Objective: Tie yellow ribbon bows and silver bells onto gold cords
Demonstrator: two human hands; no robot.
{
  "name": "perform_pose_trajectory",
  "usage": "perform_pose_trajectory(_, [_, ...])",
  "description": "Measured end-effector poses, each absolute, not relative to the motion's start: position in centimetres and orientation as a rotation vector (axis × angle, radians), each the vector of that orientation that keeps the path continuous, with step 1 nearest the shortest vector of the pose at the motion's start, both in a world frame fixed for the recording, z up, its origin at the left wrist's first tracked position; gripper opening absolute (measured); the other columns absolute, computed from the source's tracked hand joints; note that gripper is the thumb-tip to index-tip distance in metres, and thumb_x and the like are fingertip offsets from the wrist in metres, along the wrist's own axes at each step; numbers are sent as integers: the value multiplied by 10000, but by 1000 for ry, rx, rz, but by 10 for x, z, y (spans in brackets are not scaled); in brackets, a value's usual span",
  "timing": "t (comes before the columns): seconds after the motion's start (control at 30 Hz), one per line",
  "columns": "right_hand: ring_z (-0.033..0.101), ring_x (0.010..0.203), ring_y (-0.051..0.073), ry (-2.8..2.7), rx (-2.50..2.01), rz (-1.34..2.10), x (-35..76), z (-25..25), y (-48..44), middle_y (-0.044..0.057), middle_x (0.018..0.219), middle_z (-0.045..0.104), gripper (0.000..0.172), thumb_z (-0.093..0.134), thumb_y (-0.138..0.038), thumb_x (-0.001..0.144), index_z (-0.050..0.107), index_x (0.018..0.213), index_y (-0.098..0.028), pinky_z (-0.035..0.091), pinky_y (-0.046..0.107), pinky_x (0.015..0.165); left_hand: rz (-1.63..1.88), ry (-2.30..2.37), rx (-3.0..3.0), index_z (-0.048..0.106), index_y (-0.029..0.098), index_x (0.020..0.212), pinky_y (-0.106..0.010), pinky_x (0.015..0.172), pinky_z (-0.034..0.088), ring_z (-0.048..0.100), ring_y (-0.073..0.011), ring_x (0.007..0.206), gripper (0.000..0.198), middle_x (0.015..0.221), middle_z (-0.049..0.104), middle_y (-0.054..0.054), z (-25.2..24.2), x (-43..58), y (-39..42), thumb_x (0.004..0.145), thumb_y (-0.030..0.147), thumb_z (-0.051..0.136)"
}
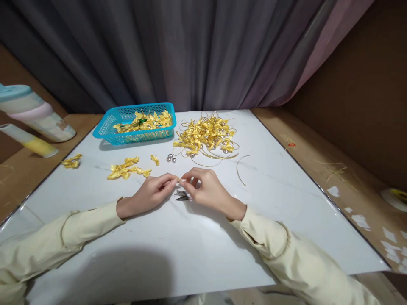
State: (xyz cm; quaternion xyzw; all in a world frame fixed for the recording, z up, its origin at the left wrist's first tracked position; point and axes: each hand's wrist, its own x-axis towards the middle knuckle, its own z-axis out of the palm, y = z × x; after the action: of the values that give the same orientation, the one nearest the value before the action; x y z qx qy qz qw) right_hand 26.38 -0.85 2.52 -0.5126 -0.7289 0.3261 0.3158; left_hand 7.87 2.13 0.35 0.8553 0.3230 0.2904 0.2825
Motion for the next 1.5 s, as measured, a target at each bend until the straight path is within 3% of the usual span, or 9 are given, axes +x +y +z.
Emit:
perform_pose_trajectory(0.4, [548,597,97,-2027,-1189,562,265,16,-9,50,762,640,204,460,-163,840,660,814,-141,431,205,540,655,861,2236,574,148,941,-197,559,363,498,-92,567,208,664,579,18,7,80,21,913,248,394])
perform_pose_trajectory(0.67, [568,590,121,-1783,-1407,626,269,20,-2,19,660,631,124,492,-124,723,602,671,-152,457,224,534,553,881,1922,563,147,835,-194,496,316,383,-76,461,245,491,404,69,13,80,23,908,314,400])
perform_pose_trajectory(0.77, [598,699,152,-1778,-1412,512,274,24,-2,51,795,643,194,450,-98,696,608,795,-151,477,239,550,569,828,1718,550,149,876,-189,466,287,332,-72,438,278,470,351,85,9,79,26,911,374,391])
perform_pose_trajectory(0.93, [530,1090,215,-2144,-1124,436,273,41,6,123,1227,547,573,476,-75,677,427,1242,-156,477,359,841,572,747,1577,524,149,838,-191,461,246,272,-66,442,275,488,318,91,20,75,33,904,390,409])
perform_pose_trajectory(1.0, [551,1048,225,-2277,-1085,342,266,46,14,129,1166,589,489,519,-128,754,441,1235,-156,454,380,847,602,725,1597,512,148,791,-198,470,236,272,-67,462,275,514,332,81,31,70,35,896,387,426])
perform_pose_trajectory(1.1, [591,802,192,-2356,-1050,102,253,52,28,88,885,667,148,493,-168,852,611,941,-158,428,345,757,653,692,1623,526,142,778,-208,491,236,283,-72,483,278,538,344,72,48,63,39,889,381,437])
perform_pose_trajectory(1.17, [555,690,162,-2360,-1011,-76,245,55,36,66,755,652,205,461,-142,873,622,746,-156,396,314,709,682,674,1596,545,139,810,-211,502,236,285,-74,487,269,538,340,72,56,59,42,887,373,438])
perform_pose_trajectory(1.27, [499,613,140,-2345,-956,-294,237,62,41,50,648,612,272,448,-95,859,584,628,-145,353,291,667,748,650,1465,551,142,843,-211,508,229,270,-75,479,240,518,328,80,62,58,45,880,357,448])
perform_pose_trajectory(1.5, [450,510,124,-2308,-914,-418,233,71,41,16,515,513,259,471,-161,844,552,599,-147,306,260,567,805,534,1109,562,126,839,-210,530,265,268,-65,472,168,504,330,86,67,59,44,864,280,500])
